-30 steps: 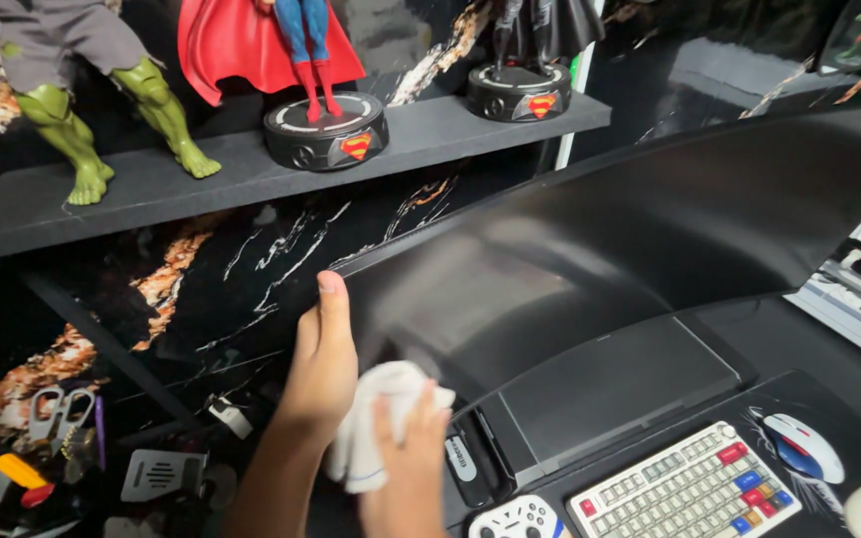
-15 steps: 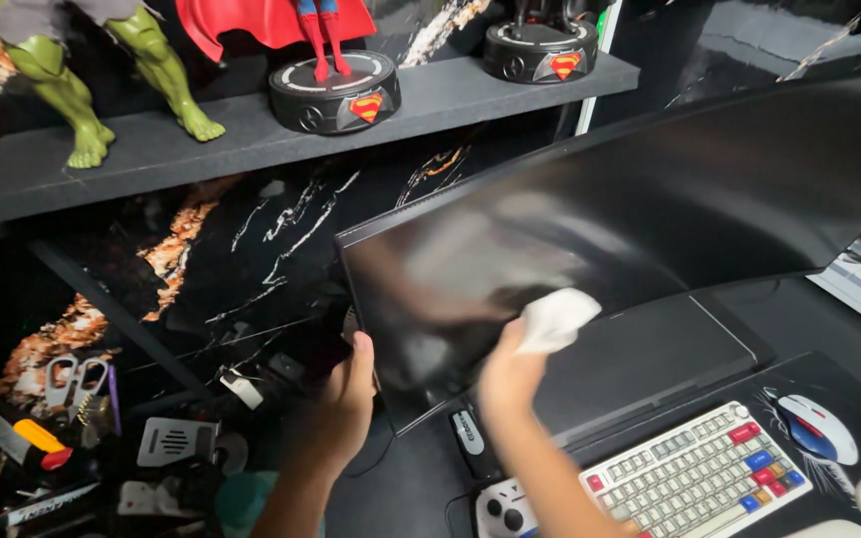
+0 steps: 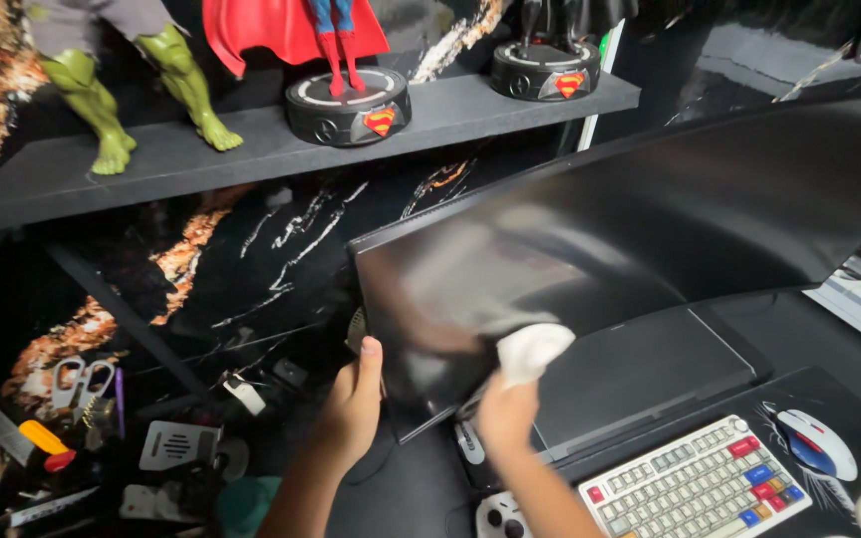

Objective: The recorder is wiping down a large curved computer monitor and the desk surface using a cleaning cloth and a spray bottle.

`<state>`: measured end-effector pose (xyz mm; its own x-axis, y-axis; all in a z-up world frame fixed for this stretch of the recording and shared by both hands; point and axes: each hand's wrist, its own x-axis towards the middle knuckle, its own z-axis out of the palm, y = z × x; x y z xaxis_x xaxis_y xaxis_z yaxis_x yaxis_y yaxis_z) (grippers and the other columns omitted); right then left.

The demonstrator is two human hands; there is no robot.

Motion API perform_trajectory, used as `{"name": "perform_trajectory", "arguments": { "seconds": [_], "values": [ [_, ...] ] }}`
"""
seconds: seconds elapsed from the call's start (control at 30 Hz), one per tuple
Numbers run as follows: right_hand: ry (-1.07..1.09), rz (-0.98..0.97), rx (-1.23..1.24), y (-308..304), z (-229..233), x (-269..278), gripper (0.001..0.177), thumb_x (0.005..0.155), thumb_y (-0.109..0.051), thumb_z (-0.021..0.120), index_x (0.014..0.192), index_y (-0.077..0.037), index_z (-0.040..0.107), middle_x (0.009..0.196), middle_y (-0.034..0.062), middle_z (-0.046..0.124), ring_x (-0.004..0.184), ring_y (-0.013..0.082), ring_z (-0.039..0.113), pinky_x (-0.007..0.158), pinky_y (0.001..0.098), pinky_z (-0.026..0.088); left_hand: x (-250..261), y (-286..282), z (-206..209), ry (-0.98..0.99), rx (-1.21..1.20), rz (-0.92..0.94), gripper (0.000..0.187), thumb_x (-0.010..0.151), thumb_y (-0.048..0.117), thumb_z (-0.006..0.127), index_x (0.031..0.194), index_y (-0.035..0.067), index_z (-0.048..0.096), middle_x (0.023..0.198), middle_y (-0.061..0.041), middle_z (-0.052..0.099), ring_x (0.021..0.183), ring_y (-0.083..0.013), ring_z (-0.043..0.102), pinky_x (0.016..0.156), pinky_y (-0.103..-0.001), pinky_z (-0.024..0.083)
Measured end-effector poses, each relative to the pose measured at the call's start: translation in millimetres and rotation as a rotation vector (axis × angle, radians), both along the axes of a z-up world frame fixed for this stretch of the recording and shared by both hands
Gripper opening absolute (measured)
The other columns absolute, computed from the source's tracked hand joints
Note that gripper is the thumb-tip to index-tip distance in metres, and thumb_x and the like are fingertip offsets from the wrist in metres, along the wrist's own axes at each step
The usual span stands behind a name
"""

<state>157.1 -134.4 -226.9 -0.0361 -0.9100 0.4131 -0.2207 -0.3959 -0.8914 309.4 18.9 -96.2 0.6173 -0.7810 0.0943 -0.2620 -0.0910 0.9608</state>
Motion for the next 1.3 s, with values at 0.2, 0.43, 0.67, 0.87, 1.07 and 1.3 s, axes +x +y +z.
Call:
{"name": "perform_trajectory", "arguments": {
  "seconds": [0.2, 0.43, 0.67, 0.87, 1.07, 1.3],
  "values": [
    [-0.148, -0.071, 0.596, -30, 28, 3, 0.052, 0.099, -0.036, 0.053, 0.138, -0.002, 0.058, 0.136, 0.0222, 0.065, 0.127, 0.0354, 0.061, 0.106, 0.0442, 0.045, -7, -1, 3, 0.034, -0.044, -0.016, 0.064, 0.103, 0.056, 0.035, 0.078, 0.002, 0.06, 0.061, -0.002, 0.047, 0.06, -0.016, 0.049, 0.059, -0.034, 0.044],
    [-0.132, 0.395, 0.74, 149, 11, 67, 0.044, 0.102, -0.036, 0.049, 0.12, -0.001, 0.07, 0.111, 0.0257, 0.075, 0.107, 0.0378, 0.069, 0.094, 0.042, 0.053, 2, -8, -2, 0.047, 0.063, 0.039, 0.07, 0.103, 0.059, 0.033, 0.08, -0.001, 0.061, 0.062, -0.005, 0.047, 0.062, -0.017, 0.047, 0.058, -0.037, 0.041],
    [-0.347, 0.213, 0.814, 39, 23, 17, 0.046, 0.099, -0.034, 0.053, 0.134, -0.005, 0.059, 0.118, 0.0149, 0.071, 0.105, 0.0273, 0.067, 0.091, 0.0424, 0.053, 5, -7, -22, -0.003, 0.029, 0.032, 0.072, 0.103, 0.058, 0.031, 0.066, 0.002, 0.054, 0.055, -0.004, 0.051, 0.055, -0.0181, 0.052, 0.055, -0.036, 0.043],
    [-0.772, 0.011, 0.789, -88, 70, -5, 0.046, 0.102, -0.031, 0.048, 0.141, -0.007, 0.051, 0.125, 0.0128, 0.064, 0.113, 0.0302, 0.064, 0.095, 0.049, 0.053, 8, -11, -22, -0.011, -0.055, 0.027, 0.068, 0.103, 0.055, 0.032, 0.065, 0.004, 0.053, 0.056, -0.003, 0.051, 0.055, -0.0156, 0.051, 0.054, -0.034, 0.041],
    [-0.354, -0.015, 0.032, 41, 174, 38, 0.05, 0.099, -0.022, 0.051, 0.139, 0.007, 0.048, 0.135, 0.0208, 0.059, 0.128, 0.0351, 0.055, 0.11, 0.047, 0.041, 7, -12, -30, -0.023, 0.013, 0.066, 0.068, 0.105, 0.055, 0.033, 0.067, 0.002, 0.053, 0.057, -0.005, 0.049, 0.057, -0.0193, 0.052, 0.058, -0.037, 0.043],
    [0.02, 0.089, -0.318, 74, 104, 29, 0.061, 0.088, -0.005, 0.048, 0.146, 0.009, 0.041, 0.144, 0.0309, 0.048, 0.138, 0.0449, 0.041, 0.115, 0.0491, 0.031, 3, -14, -26, -0.15, 0.005, 0.225, 0.056, 0.099, 0.051, 0.038, 0.071, 0.007, 0.057, 0.06, -0.004, 0.055, 0.059, -0.0188, 0.057, 0.06, -0.036, 0.045]
  ]
}}
